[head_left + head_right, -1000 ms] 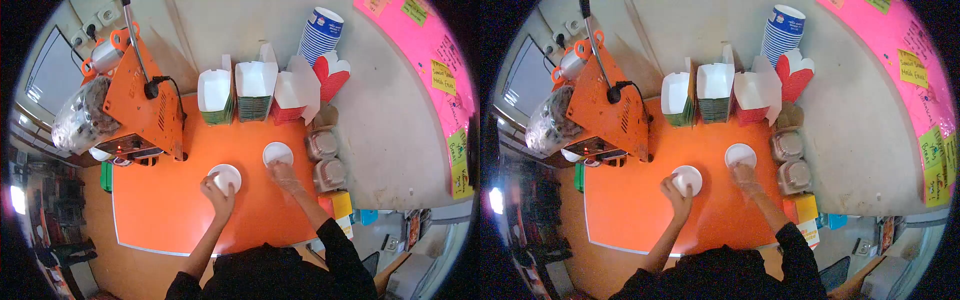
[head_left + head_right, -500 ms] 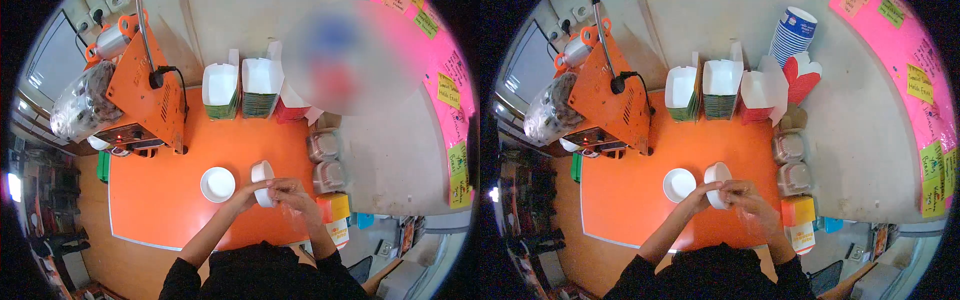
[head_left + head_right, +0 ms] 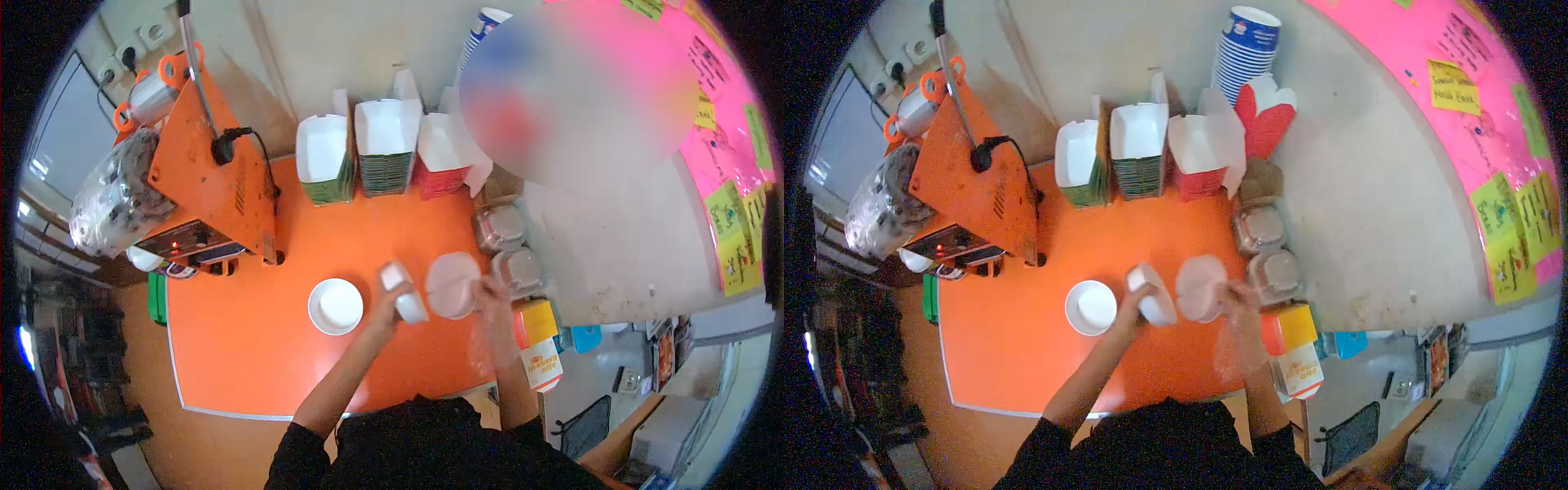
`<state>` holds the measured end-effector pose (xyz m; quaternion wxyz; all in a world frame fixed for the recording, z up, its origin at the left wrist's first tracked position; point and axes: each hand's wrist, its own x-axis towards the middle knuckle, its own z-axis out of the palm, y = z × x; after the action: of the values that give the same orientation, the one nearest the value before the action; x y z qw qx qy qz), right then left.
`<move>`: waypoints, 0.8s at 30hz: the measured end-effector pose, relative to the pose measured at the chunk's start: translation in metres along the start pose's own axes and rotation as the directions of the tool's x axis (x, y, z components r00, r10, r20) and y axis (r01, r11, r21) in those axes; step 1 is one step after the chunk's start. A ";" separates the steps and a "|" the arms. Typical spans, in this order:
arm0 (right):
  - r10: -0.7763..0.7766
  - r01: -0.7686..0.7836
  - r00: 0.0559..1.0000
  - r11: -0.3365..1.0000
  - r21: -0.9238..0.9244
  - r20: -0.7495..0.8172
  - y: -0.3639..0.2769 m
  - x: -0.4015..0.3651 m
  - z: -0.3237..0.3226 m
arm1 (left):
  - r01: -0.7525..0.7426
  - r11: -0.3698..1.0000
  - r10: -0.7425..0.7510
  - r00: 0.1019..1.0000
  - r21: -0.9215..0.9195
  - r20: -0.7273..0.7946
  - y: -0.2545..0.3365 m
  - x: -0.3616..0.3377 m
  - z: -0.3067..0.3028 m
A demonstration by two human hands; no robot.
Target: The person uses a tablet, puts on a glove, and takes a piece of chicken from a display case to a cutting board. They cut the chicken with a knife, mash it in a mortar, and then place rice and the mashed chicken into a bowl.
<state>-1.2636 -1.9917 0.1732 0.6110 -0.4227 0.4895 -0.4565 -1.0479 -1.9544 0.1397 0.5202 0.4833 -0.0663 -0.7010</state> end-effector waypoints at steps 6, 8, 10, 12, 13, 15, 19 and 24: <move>0.122 -0.071 0.986 0.921 0.383 -0.111 -0.040 -0.051 -0.012 | 0.013 0.980 0.040 0.964 -0.199 0.263 -0.004 0.049 -0.045; 0.111 -0.024 0.984 0.856 0.517 -0.138 -0.022 -0.072 -0.020 | -0.170 0.982 0.185 0.954 -0.083 0.236 -0.036 0.089 -0.068; 0.182 -0.159 0.982 0.700 0.697 0.041 0.013 -0.110 -0.029 | -0.249 0.956 0.223 0.960 0.157 0.168 -0.028 0.058 -0.045; 0.153 -0.071 0.987 0.678 0.731 -0.046 0.035 -0.150 -0.038 | -0.344 0.588 0.504 0.864 0.732 0.001 -0.043 0.063 -0.060; 0.141 -0.035 0.987 0.665 0.746 -0.080 0.043 -0.174 -0.042 | -0.245 0.185 0.686 0.725 0.952 0.053 -0.056 0.084 -0.086; 0.117 0.063 0.977 0.644 0.762 -0.179 0.051 -0.227 -0.052 | -0.442 -0.041 0.800 0.522 0.896 0.294 -0.036 0.012 -0.061; 0.193 0.331 0.823 0.603 0.726 -0.535 0.068 -0.338 -0.060 | -0.480 -0.123 0.645 0.627 0.869 0.438 -0.063 -0.044 -0.033; 0.152 0.569 0.703 0.466 0.678 -0.695 0.079 -0.484 -0.075 | -0.632 0.421 0.174 0.760 0.650 0.627 -0.122 -0.034 -0.004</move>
<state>-1.3769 -1.5092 0.1879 0.4471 0.0760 0.3161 -0.8333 -1.1264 -1.8707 0.0853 0.3489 0.4531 -0.6334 -0.5213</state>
